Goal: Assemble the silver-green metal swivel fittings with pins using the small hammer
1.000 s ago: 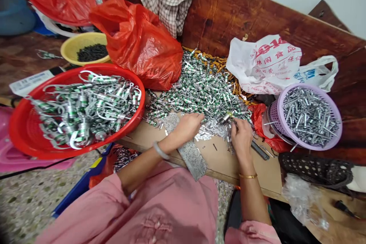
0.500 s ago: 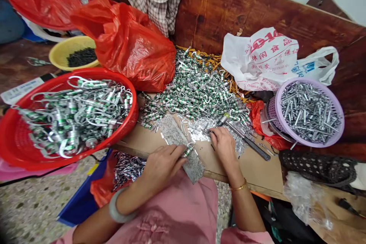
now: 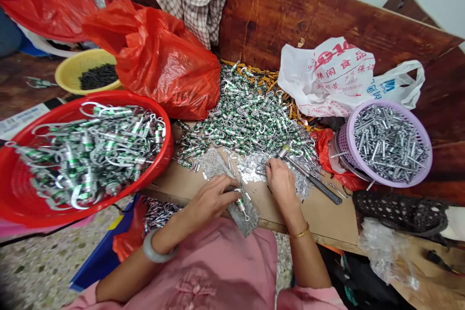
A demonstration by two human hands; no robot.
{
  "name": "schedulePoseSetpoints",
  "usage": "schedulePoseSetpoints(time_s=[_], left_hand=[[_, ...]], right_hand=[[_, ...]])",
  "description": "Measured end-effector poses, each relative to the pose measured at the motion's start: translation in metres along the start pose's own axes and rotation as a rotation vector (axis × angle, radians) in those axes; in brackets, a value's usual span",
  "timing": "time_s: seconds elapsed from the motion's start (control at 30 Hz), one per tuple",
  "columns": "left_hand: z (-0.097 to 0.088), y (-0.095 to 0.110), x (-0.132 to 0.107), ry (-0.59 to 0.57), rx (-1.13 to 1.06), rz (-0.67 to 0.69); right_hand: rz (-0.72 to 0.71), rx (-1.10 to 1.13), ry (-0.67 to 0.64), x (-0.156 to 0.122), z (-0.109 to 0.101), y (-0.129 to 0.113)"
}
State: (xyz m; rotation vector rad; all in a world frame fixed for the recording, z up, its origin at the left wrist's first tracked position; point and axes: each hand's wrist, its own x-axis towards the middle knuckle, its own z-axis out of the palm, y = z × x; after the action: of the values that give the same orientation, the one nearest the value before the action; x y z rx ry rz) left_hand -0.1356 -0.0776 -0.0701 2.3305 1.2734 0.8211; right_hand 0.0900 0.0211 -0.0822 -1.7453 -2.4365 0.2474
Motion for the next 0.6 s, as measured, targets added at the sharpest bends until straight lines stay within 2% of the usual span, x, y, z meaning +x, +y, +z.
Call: schedulePoseSetpoints(time_s=[0.13,0.23,0.3,0.37,0.5,0.6], left_hand=[[0.003,0.007,-0.014,0.001,-0.030,-0.056],[0.006,0.013,-0.020,0.000,-0.129,-0.115],[0.006,0.014,-0.022,0.006,-0.214,-0.159],[0.005,0.013,-0.023,0.028,-0.305,-0.200],[0.008,0.007,-0.026,0.094,-0.455,-0.252],[0.012,0.003,-0.028,0.118,-0.506,-0.274]], right_hand=[[-0.110,0.134,-0.027,0.008,0.000,-0.021],[-0.188,0.098,-0.096,0.015,0.003,-0.044],[-0.204,0.071,-0.122,0.019,0.003,-0.050],[-0.179,0.124,-0.094,0.022,-0.001,-0.045],[-0.039,0.264,0.073,0.020,-0.013,-0.014],[0.068,0.164,0.058,0.018,-0.015,-0.002]])
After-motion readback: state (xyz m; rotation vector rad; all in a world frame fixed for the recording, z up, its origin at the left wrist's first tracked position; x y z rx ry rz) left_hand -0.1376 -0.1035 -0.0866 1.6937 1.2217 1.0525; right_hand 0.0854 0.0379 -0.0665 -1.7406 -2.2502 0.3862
